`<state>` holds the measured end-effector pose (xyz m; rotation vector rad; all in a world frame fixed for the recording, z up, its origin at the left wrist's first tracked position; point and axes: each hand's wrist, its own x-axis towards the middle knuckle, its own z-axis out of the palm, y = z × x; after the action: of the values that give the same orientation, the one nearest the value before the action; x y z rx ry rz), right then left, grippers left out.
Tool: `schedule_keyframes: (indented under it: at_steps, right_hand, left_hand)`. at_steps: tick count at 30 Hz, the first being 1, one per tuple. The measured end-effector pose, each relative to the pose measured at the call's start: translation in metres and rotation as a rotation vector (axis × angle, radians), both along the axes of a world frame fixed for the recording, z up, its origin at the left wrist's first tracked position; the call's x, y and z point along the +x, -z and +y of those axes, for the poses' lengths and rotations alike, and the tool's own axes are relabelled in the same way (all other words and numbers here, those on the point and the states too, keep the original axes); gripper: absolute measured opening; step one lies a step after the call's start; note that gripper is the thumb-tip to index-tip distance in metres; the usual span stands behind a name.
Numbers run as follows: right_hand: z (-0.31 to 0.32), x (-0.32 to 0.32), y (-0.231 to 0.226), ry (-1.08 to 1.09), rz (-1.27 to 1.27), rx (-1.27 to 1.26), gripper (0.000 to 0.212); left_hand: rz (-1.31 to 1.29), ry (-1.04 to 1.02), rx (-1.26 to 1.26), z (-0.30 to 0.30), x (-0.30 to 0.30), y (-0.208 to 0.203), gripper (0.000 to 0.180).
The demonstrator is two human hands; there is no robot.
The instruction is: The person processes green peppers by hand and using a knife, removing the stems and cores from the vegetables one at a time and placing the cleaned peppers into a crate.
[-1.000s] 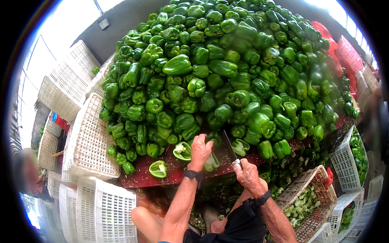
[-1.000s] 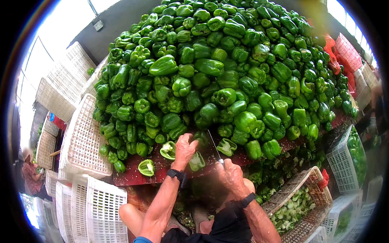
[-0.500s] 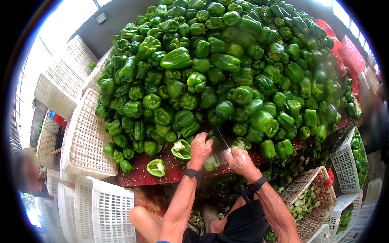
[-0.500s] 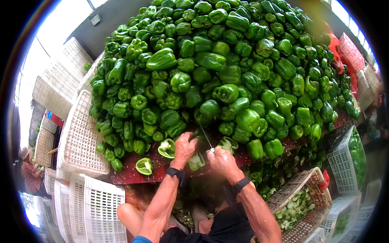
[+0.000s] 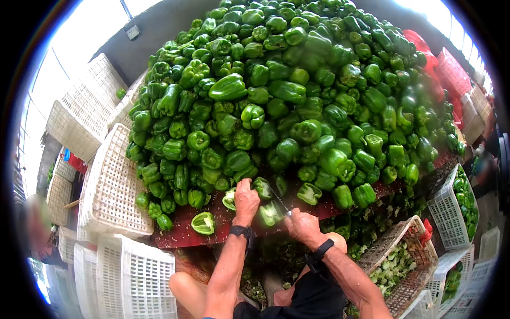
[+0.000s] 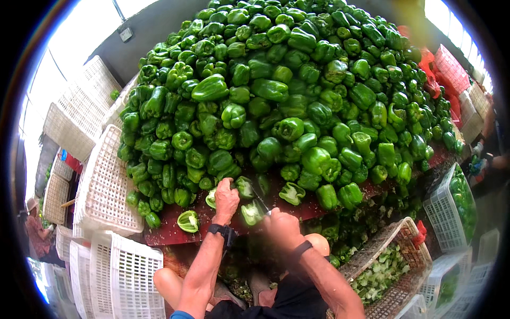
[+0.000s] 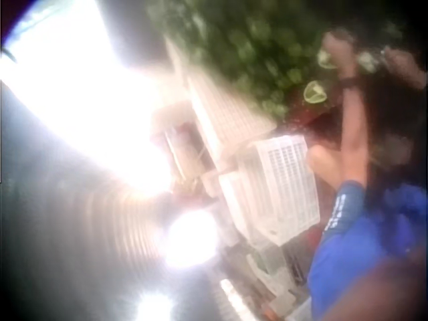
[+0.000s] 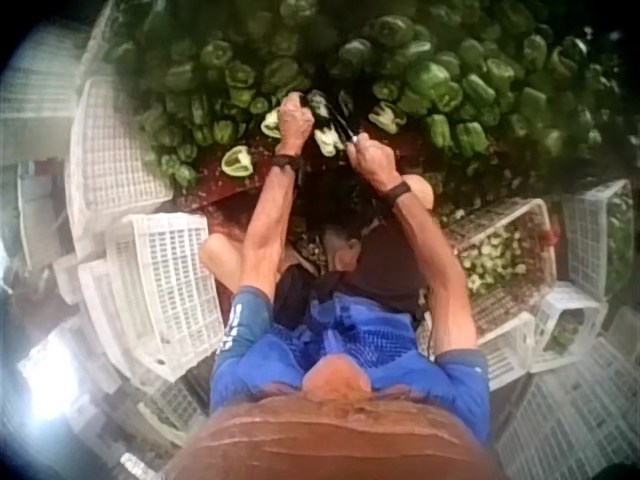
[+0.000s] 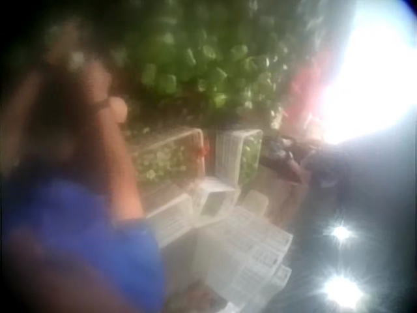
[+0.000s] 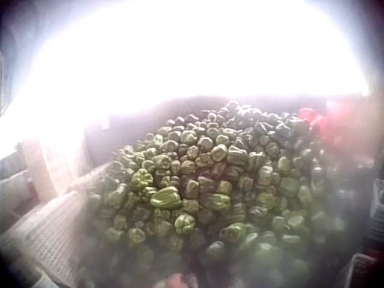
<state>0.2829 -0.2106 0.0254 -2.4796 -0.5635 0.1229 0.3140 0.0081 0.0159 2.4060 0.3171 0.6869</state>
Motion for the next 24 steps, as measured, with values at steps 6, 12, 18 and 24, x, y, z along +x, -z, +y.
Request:
schedule_keyframes:
  at_steps: [6, 12, 18, 24]
  right_hand:
    - [-0.066, -0.023, -0.049, 0.116, -0.012, 0.176, 0.026]
    - [-0.177, -0.047, -0.045, 0.377, -0.109, 0.124, 0.022]
    - [-0.204, -0.041, 0.005, 0.289, -0.131, 0.050, 0.026]
    - [-0.180, -0.039, -0.029, 0.110, 0.007, 0.048, 0.024]
  left_hand:
    - [-0.197, 0.179, -0.188, -0.050, -0.029, -0.037, 0.020]
    - [0.018, 0.509, -0.354, -0.137, -0.030, -0.028, 0.017]
    - [0.284, 0.488, -0.494, -0.186, -0.024, -0.002, 0.039]
    - [0.267, 0.274, -0.584, -0.176, -0.033, -0.003, 0.047]
